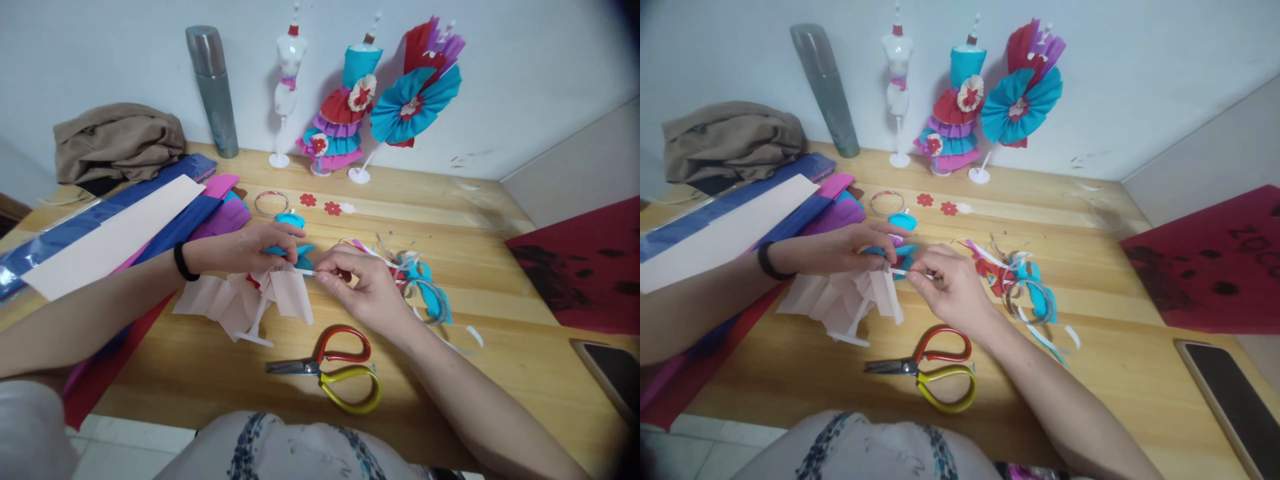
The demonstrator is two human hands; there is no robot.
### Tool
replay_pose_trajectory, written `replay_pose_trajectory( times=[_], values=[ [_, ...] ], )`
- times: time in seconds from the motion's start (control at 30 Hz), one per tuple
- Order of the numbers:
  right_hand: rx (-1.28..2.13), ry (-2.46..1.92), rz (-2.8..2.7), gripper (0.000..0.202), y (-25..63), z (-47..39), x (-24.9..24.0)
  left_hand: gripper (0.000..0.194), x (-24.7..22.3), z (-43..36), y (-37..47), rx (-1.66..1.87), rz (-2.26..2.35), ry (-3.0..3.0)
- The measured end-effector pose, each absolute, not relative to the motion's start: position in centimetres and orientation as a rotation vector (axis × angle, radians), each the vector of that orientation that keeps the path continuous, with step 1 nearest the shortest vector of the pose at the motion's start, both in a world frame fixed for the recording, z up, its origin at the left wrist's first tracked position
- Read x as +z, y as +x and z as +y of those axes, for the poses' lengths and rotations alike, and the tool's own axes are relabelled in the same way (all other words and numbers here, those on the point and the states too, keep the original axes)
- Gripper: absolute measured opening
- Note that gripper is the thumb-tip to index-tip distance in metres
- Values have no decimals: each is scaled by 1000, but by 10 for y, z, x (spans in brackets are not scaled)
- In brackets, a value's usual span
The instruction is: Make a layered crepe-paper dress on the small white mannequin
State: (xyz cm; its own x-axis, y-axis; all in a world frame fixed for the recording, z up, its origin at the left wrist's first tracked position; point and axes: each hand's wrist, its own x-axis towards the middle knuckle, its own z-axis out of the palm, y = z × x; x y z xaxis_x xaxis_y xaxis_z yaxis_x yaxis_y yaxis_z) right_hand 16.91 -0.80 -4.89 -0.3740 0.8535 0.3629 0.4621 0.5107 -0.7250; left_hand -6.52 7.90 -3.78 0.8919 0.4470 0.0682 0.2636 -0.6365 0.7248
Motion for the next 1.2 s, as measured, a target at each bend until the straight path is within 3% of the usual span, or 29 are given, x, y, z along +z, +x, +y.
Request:
replay_pose_trajectory(
  times=[0.57,1.2],
  values=[
    [613,-1026,-2034,17,169,-7,-53,16,-42,79,-58,295,512,2440],
    [1,-947,-2224,17,159,-23,-53,21,-50,80,-69,344,487,2575]
  ],
)
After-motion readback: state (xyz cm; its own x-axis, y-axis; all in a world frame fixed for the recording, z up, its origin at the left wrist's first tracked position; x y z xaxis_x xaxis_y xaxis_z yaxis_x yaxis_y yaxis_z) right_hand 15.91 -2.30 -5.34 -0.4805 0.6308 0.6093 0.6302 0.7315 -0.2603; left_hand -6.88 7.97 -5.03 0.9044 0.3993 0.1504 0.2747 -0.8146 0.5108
